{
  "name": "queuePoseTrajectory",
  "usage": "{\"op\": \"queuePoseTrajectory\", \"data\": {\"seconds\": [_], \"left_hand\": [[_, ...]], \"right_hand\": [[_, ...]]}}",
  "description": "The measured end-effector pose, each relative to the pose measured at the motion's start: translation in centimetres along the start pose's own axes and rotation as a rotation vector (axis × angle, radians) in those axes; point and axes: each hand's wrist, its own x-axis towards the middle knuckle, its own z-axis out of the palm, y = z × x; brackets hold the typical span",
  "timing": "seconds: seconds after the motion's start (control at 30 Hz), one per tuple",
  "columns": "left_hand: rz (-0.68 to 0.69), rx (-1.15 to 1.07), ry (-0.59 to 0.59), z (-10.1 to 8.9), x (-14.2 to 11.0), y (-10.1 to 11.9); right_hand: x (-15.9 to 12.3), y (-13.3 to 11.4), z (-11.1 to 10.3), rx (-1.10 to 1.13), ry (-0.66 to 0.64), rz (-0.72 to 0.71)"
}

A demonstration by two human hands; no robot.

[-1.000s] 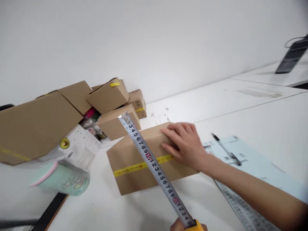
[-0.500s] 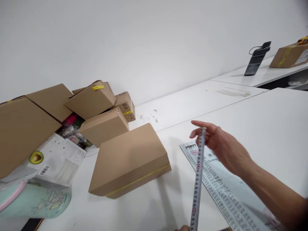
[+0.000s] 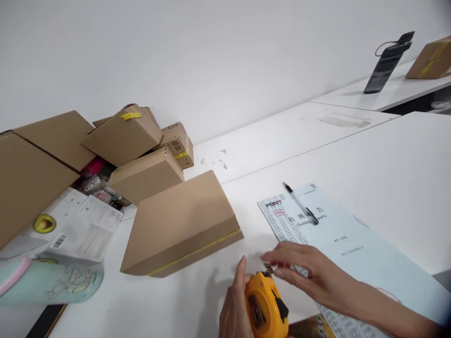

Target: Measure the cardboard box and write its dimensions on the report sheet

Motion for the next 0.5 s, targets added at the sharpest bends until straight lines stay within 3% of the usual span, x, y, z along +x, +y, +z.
{"op": "queuePoseTrajectory", "data": {"seconds": [0.07,0.17,0.2,0.27,0.33,0.4,0.5], "left_hand": [[0.009,0.049,0.03,-0.6,0.6,0.1],[0.075,0.177,0.091,-1.2,1.6,-0.7],[0.113,0.233,0.111,-1.3,1.9,-1.2],[0.174,0.355,0.137,-1.4,2.7,-2.2],[0.205,0.466,0.139,-1.3,3.5,-3.2],[0.244,0.55,0.122,-1.2,4.2,-4.1],[0.336,0.65,0.177,-0.8,4.6,-4.8]], "right_hand": [[1.3,1.1,-1.6,-0.113,0.1,0.054],[4.0,4.5,-5.7,-0.456,0.352,0.319],[4.9,5.7,-6.9,-0.589,0.396,0.43],[6.3,8.1,-8.7,-0.741,0.357,0.571],[7.2,9.9,-9.4,-0.798,0.275,0.568],[7.6,11.0,-9.6,-0.773,0.216,0.479],[7.4,11.2,-10.0,-0.512,0.223,0.378]]}}
